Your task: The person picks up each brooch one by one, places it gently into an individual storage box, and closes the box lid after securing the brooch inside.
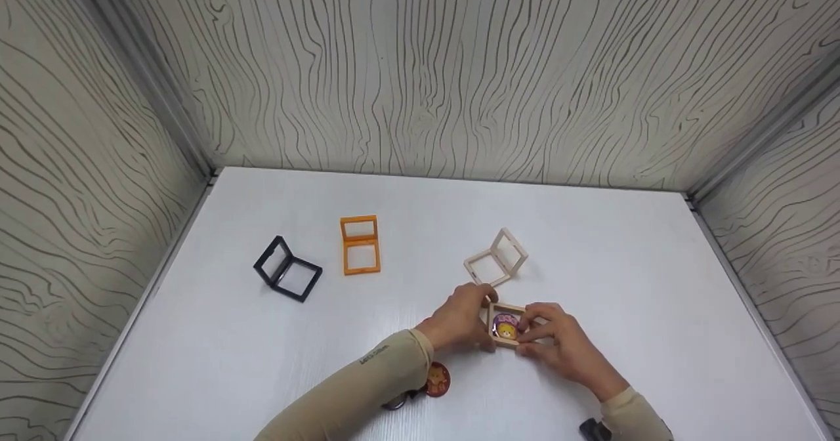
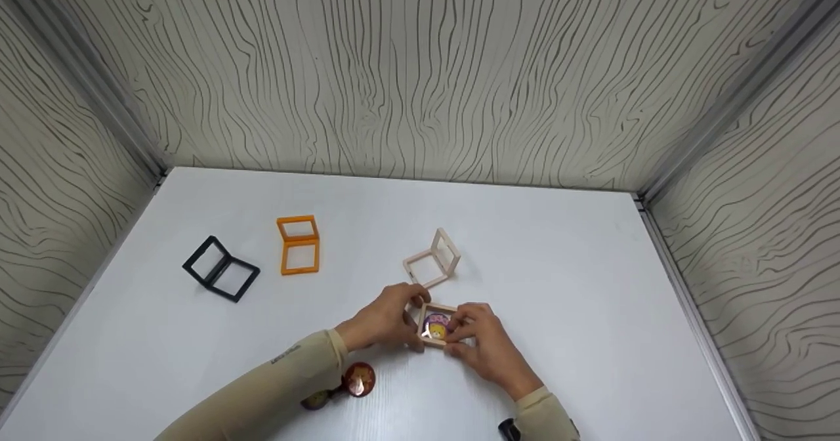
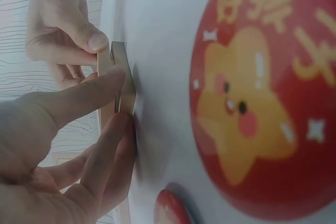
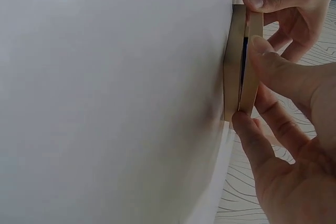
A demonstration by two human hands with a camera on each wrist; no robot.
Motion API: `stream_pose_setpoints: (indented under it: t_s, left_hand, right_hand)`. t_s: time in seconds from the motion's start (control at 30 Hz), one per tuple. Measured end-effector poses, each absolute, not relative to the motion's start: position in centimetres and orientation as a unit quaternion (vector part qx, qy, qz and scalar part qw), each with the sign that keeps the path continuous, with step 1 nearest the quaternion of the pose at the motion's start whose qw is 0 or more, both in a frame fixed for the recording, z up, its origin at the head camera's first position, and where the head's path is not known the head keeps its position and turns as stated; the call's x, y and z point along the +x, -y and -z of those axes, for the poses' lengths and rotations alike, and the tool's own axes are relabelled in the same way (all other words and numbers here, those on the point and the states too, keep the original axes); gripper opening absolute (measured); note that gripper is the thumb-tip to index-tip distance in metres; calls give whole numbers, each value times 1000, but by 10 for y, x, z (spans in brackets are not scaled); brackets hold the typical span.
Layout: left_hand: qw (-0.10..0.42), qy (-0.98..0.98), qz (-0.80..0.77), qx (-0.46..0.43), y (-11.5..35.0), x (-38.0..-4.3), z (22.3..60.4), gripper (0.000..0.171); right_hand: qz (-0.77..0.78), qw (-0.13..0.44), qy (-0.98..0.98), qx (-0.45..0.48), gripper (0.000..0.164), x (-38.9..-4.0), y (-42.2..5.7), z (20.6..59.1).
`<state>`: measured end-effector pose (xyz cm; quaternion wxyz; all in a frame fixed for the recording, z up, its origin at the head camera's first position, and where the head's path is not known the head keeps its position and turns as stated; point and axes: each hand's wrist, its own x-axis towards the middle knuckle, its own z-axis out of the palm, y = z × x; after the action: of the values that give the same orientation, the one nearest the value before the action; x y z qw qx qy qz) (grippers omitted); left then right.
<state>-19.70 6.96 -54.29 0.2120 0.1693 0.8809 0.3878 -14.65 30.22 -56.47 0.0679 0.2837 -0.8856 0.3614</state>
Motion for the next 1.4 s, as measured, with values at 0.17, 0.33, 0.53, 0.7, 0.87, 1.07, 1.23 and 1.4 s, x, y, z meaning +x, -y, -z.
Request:
stream_pose_setpoints:
  t_s: [0.17,0.33,0.53,0.7,0.87,1.07,1.23,1.4]
  left_hand:
    - [215,-887,-368,176,-64,-194,542,76]
    - [222,-886,-365,183,-61,-189,542,78]
    - [231,-884,-363,182,-60,-188,539,79]
    - [229,-889,-348,189,-53,-185,538,77]
    - [212,-896,-336,200,-44,-182,538,73]
    - [197,-904,-319,206,-36,-180,539,69]
    - [192,-906,-311,214,-34,-179,540,65]
    - [170,-907,-307,233,-33,-180,541,61]
  right_hand:
    - [-355,55,891,279,10,-145,-296,566]
    - [-348,51,893,282,12,-143,-296,563]
    - [-337,53,899,276,15,-141,-303,559]
    - [-327,59,904,270,15,-138,-311,558]
    - [-317,55,913,251,17,-137,-321,556]
    - [-312,64,921,225,19,-137,-333,555]
    - [-308,85,922,217,23,-136,-339,557]
    - [-313,96,921,213,23,-136,-340,558]
